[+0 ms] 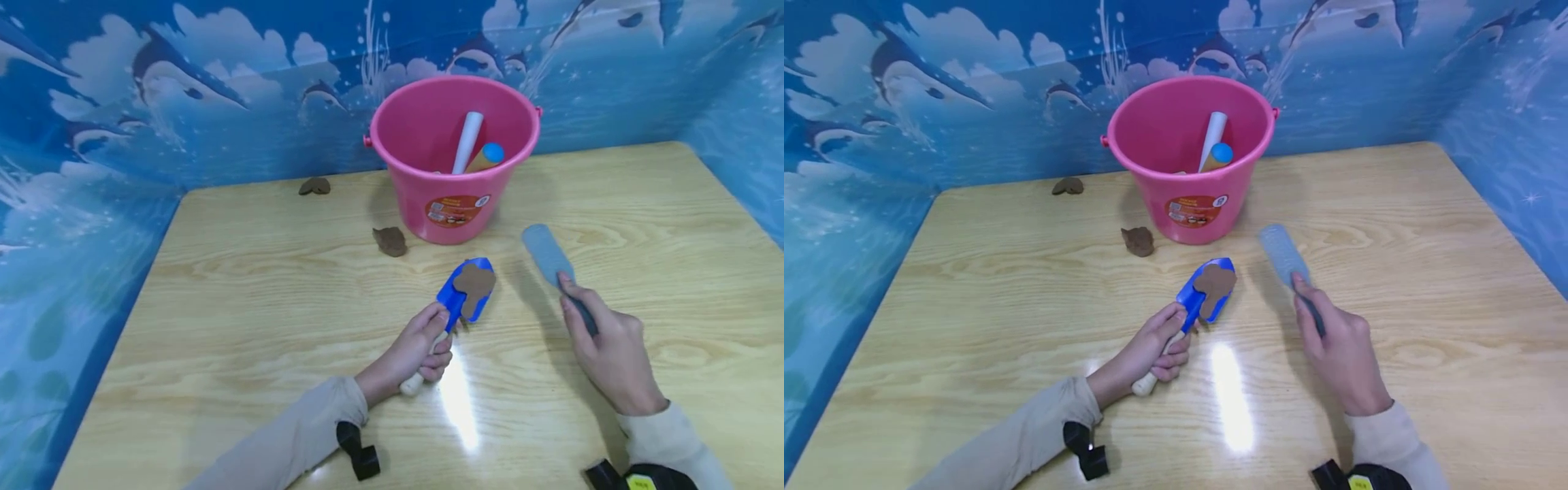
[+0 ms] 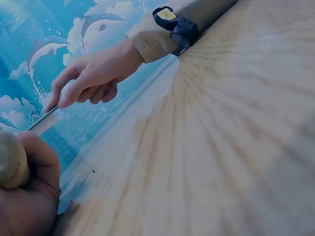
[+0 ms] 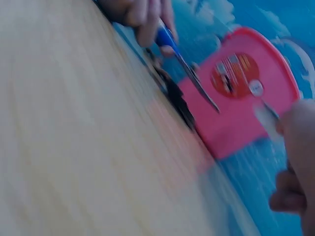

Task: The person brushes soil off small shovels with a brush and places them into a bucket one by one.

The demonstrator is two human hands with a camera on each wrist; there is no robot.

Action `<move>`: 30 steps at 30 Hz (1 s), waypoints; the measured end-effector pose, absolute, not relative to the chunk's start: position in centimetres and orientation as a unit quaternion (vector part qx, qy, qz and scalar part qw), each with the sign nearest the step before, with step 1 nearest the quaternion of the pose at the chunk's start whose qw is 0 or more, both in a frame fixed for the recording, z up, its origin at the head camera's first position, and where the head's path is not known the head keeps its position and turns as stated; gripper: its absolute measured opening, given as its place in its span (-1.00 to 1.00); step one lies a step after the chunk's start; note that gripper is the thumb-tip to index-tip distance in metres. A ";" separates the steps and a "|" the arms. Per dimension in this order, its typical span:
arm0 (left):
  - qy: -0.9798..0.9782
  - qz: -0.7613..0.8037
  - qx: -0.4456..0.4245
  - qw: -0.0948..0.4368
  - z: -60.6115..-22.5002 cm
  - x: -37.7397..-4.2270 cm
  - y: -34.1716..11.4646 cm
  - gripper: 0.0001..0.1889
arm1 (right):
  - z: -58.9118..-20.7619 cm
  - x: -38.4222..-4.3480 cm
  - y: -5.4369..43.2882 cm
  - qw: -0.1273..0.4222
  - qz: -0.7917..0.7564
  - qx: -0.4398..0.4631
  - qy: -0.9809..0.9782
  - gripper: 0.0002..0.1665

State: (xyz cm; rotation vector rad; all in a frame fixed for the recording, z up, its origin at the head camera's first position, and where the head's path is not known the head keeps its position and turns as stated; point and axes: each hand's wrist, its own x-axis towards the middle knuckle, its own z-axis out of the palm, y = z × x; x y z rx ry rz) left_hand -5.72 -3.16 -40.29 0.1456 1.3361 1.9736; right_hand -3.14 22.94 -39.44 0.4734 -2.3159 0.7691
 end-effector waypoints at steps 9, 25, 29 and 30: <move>0.532 0.764 0.063 0.359 -40.2 -5.5 -3.1 -0.74 | -40.2 -2.2 19.5 0.215 0.288 0.327 -0.874 -0.62; 0.546 0.750 0.073 0.366 -40.0 -5.4 -3.2 -0.73 | -39.6 -2.8 20.8 0.239 0.257 0.210 -0.913 -0.60; 0.548 0.747 0.081 0.368 -40.1 -5.3 -3.3 -0.72 | -39.6 -2.7 20.6 0.259 0.315 0.233 -0.883 -0.68; 0.547 0.748 0.082 0.368 -40.1 -5.4 -3.2 -0.72 | -39.6 -2.6 20.5 0.258 0.328 0.250 -0.874 -0.72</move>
